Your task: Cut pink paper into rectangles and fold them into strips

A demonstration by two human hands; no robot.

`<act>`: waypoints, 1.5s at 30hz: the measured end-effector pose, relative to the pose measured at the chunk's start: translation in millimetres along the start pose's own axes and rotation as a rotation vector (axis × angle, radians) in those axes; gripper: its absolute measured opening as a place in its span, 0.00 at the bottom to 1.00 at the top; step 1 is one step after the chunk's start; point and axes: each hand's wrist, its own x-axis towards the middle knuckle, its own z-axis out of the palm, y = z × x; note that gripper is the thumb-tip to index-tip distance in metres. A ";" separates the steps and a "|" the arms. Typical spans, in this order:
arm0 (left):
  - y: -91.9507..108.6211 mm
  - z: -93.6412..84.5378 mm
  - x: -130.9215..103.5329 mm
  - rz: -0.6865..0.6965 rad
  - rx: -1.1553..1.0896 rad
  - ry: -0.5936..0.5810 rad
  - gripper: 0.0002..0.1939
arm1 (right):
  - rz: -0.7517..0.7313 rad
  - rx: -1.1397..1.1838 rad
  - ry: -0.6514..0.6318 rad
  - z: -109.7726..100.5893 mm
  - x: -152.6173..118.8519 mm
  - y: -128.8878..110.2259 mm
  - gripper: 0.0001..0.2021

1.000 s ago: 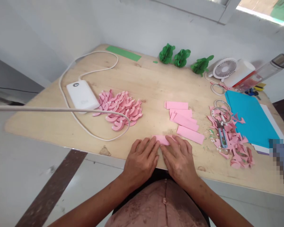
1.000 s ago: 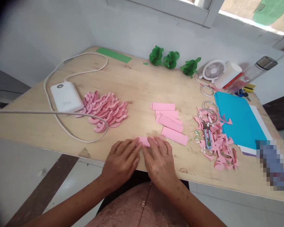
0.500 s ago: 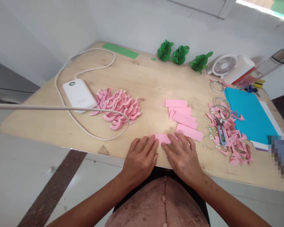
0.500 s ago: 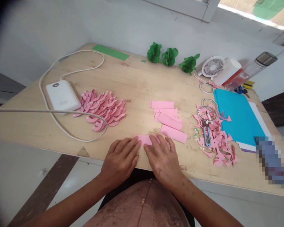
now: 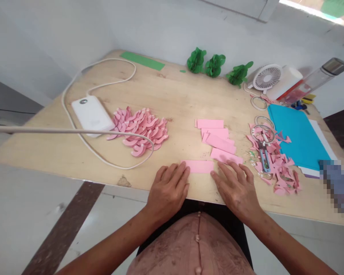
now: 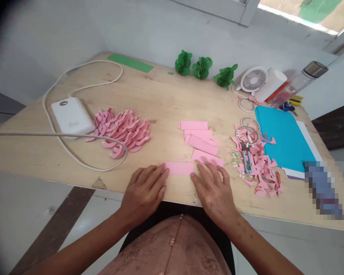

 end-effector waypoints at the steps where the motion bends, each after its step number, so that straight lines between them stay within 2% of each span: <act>1: 0.0 0.2 -0.2 0.000 0.003 0.000 0.18 | 0.018 -0.003 0.011 -0.7 -1.7 0.7 0.16; 7: 0.4 0.7 -0.4 0.005 0.010 -0.004 0.18 | 0.122 0.032 0.103 -10.3 2.1 -10.3 0.12; 10: 0.9 0.7 -0.2 0.007 0.015 -0.004 0.17 | 0.109 0.082 0.071 -9.7 13.2 -24.7 0.17; 15: 2.1 -0.1 0.3 -0.005 0.014 -0.008 0.17 | 0.096 0.142 -0.058 1.0 24.3 -38.4 0.18; 27: 1.5 -4.8 3.0 0.000 0.034 -0.071 0.17 | 0.103 0.152 -0.082 2.7 20.6 -36.1 0.18; 32: 0.5 -3.4 1.8 0.016 0.041 -0.068 0.17 | 0.095 0.130 -0.097 -1.6 11.5 -22.2 0.17; 37: 0.9 -2.4 1.0 0.009 0.041 -0.059 0.17 | 0.159 0.073 -0.100 -6.2 -0.8 -6.2 0.16; 41: 1.4 -1.6 0.6 0.010 0.041 -0.050 0.17 | 0.194 0.077 -0.057 -6.6 0.3 -12.3 0.17; 45: 1.4 -1.9 0.6 0.004 0.039 -0.055 0.17 | 0.156 0.126 -0.023 -4.9 7.6 -23.7 0.19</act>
